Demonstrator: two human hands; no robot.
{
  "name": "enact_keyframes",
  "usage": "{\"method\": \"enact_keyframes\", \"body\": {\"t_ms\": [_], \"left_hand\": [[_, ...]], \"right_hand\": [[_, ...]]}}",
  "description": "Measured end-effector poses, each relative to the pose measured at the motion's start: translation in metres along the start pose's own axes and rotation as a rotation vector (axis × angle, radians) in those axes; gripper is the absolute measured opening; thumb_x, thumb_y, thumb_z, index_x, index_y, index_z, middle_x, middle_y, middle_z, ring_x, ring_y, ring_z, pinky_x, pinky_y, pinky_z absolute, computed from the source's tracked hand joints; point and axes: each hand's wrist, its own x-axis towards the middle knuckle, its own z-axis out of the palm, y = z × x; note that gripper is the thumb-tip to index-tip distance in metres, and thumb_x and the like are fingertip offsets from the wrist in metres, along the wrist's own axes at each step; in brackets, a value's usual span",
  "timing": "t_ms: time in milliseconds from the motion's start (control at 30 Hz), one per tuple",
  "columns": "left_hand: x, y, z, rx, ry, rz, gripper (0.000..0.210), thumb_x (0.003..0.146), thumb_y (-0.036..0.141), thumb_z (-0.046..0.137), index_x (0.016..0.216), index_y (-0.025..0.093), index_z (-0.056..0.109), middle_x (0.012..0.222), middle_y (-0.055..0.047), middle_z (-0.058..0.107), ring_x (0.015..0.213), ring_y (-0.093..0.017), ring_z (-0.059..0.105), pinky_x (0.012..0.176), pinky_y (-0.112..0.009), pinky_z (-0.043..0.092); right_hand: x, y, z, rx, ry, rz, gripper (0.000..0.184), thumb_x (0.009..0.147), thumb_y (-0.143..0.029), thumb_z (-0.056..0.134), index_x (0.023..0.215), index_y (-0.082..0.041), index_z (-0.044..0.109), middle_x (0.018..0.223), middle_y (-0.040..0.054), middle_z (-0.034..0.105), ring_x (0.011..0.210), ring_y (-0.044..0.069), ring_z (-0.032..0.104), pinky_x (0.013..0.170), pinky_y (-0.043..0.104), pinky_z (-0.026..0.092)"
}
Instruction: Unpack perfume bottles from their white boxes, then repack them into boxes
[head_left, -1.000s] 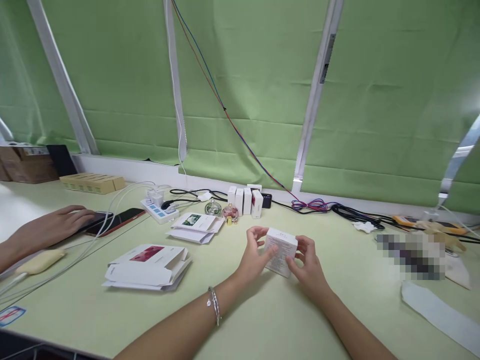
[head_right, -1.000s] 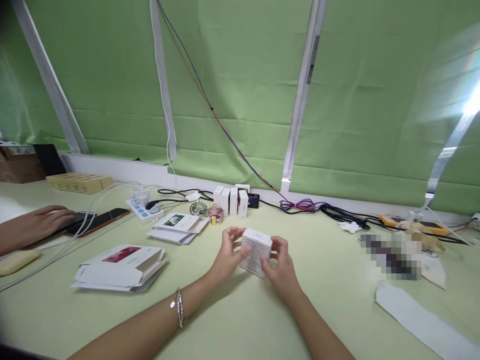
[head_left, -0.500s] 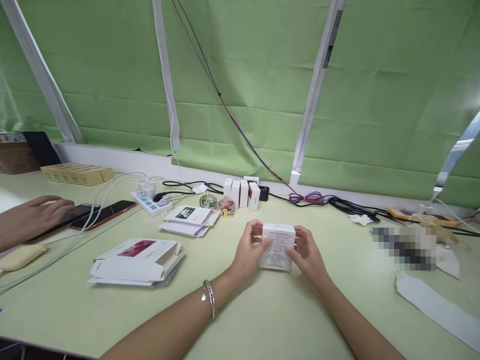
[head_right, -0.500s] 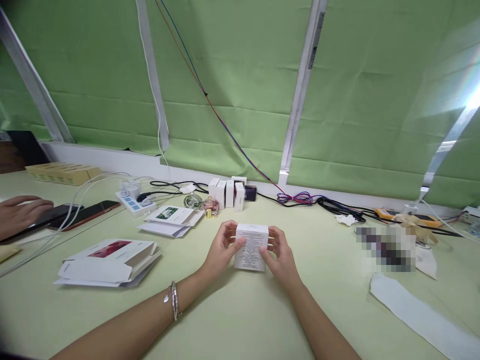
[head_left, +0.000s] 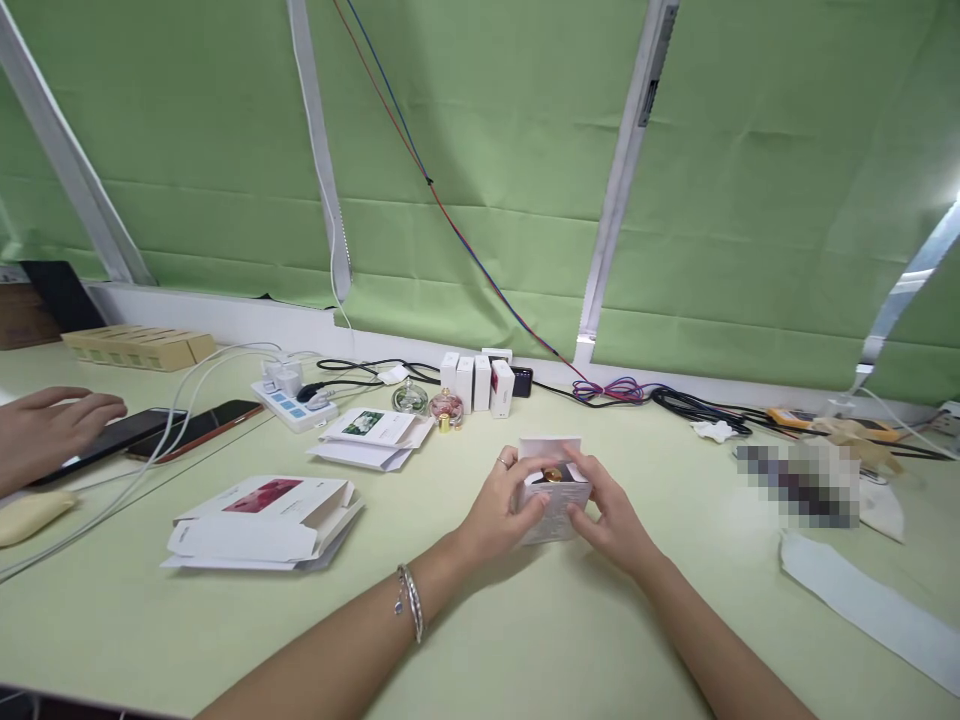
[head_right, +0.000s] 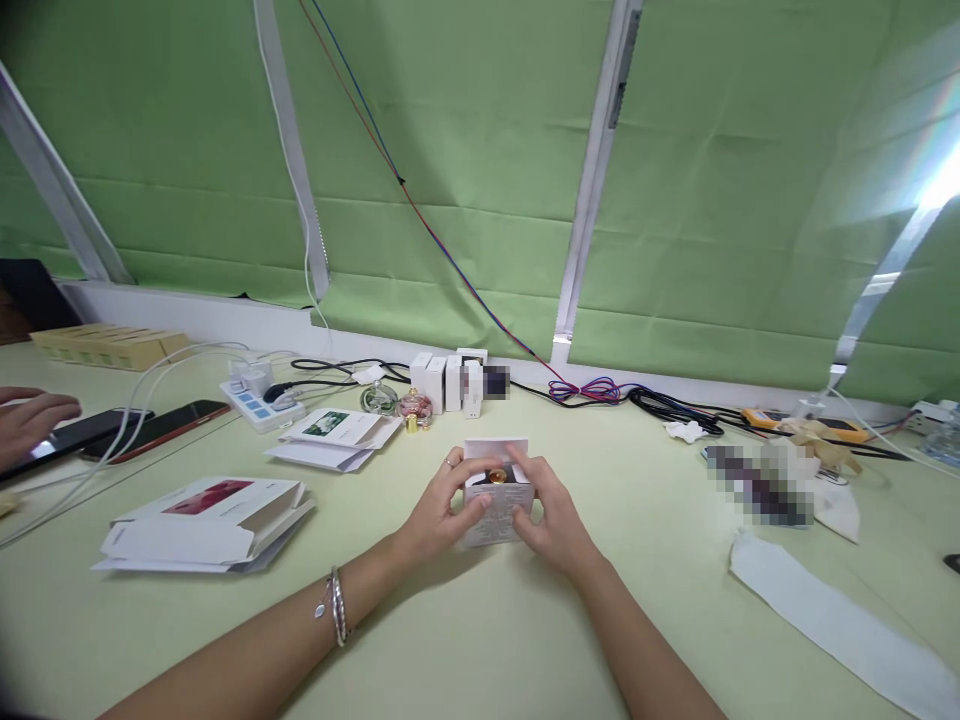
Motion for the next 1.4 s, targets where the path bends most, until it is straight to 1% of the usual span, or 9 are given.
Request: {"method": "enact_keyframes", "body": {"t_ms": [200,500,667,800,933,1033,1133,1233,1400], "left_hand": [[0.008,0.008,-0.007,0.039,0.054,-0.010,0.021,0.083,0.040,0.048,0.086,0.020,0.055,0.087,-0.003,0.046,0.080,-0.017,0.047,0.064,-0.026,0.039],[0.005,0.005,0.001,-0.320,0.117,-0.073,0.013,0.087,0.030,0.039,0.080,0.022,0.031,0.072,0.004,0.039,0.061,-0.011,0.037,0.055,-0.022,0.033],[0.010,0.009,-0.006,-0.135,0.144,-0.107,0.013,0.080,0.013,0.036,0.081,0.019,0.048,0.084,0.000,0.045,0.073,-0.013,0.047,0.062,-0.024,0.039],[0.025,0.030,-0.031,0.336,-0.082,0.008,0.035,0.076,0.004,0.037,0.089,0.022,0.064,0.098,-0.003,0.046,0.088,-0.015,0.052,0.076,-0.026,0.042],[0.053,0.062,-0.050,0.764,-0.574,0.130,0.034,0.077,0.009,0.047,0.096,0.032,0.064,0.092,0.000,0.052,0.067,-0.012,0.055,0.054,-0.023,0.038],[0.074,0.073,-0.044,1.002,-0.754,0.344,0.023,0.076,0.014,0.056,0.089,0.029,0.066,0.093,-0.003,0.054,0.071,-0.016,0.055,0.051,-0.025,0.034],[0.087,0.068,-0.033,1.095,-0.823,0.505,0.015,0.077,0.014,0.056,0.077,0.025,0.067,0.091,-0.006,0.055,0.081,-0.020,0.054,0.052,-0.027,0.034],[0.093,0.064,-0.037,1.012,-0.838,0.517,0.013,0.075,0.014,0.059,0.081,0.023,0.066,0.099,-0.005,0.055,0.080,-0.018,0.054,0.053,-0.025,0.035],[0.102,0.092,-0.084,0.579,-0.532,0.262,0.019,0.084,0.021,0.049,0.102,0.020,0.053,0.115,-0.006,0.053,0.086,-0.013,0.057,0.067,-0.023,0.042]], "right_hand": [[0.004,-0.004,-0.007,-0.145,0.033,-0.167,0.029,0.080,-0.018,0.049,0.108,-0.024,0.052,0.109,0.0086,0.044,0.106,0.023,0.046,0.084,0.038,0.046],[0.002,-0.019,-0.013,-0.261,-0.085,-0.131,0.034,0.082,-0.019,0.048,0.114,-0.028,0.050,0.096,0.0046,0.042,0.084,0.018,0.051,0.073,0.033,0.049],[0.002,-0.020,-0.012,-0.173,-0.003,-0.059,0.019,0.079,-0.024,0.053,0.092,-0.024,0.039,0.087,0.0007,0.042,0.072,0.015,0.049,0.061,0.029,0.049],[0.001,-0.005,-0.003,-0.032,0.104,0.042,0.026,0.078,-0.030,0.055,0.090,-0.025,0.032,0.093,0.0013,0.045,0.075,0.015,0.053,0.064,0.030,0.050],[0.000,0.008,0.008,0.109,0.076,0.171,0.035,0.078,-0.037,0.056,0.096,-0.026,0.028,0.093,0.0018,0.052,0.075,0.016,0.057,0.067,0.033,0.049],[-0.002,0.008,0.014,0.115,0.023,0.230,0.047,0.076,-0.036,0.058,0.106,-0.026,0.023,0.097,0.0039,0.056,0.084,0.019,0.057,0.075,0.037,0.048],[-0.002,0.006,0.017,0.105,-0.013,0.248,0.054,0.076,-0.031,0.058,0.112,-0.026,0.019,0.103,0.0062,0.056,0.092,0.020,0.056,0.081,0.038,0.046],[-0.001,0.006,0.014,0.099,-0.017,0.248,0.054,0.077,-0.031,0.057,0.115,-0.025,0.018,0.103,0.0064,0.057,0.093,0.020,0.057,0.081,0.038,0.046],[0.001,0.018,0.004,0.017,0.080,0.297,0.058,0.077,-0.035,0.058,0.118,-0.024,0.019,0.098,0.0070,0.057,0.087,0.021,0.058,0.079,0.040,0.047]]}}
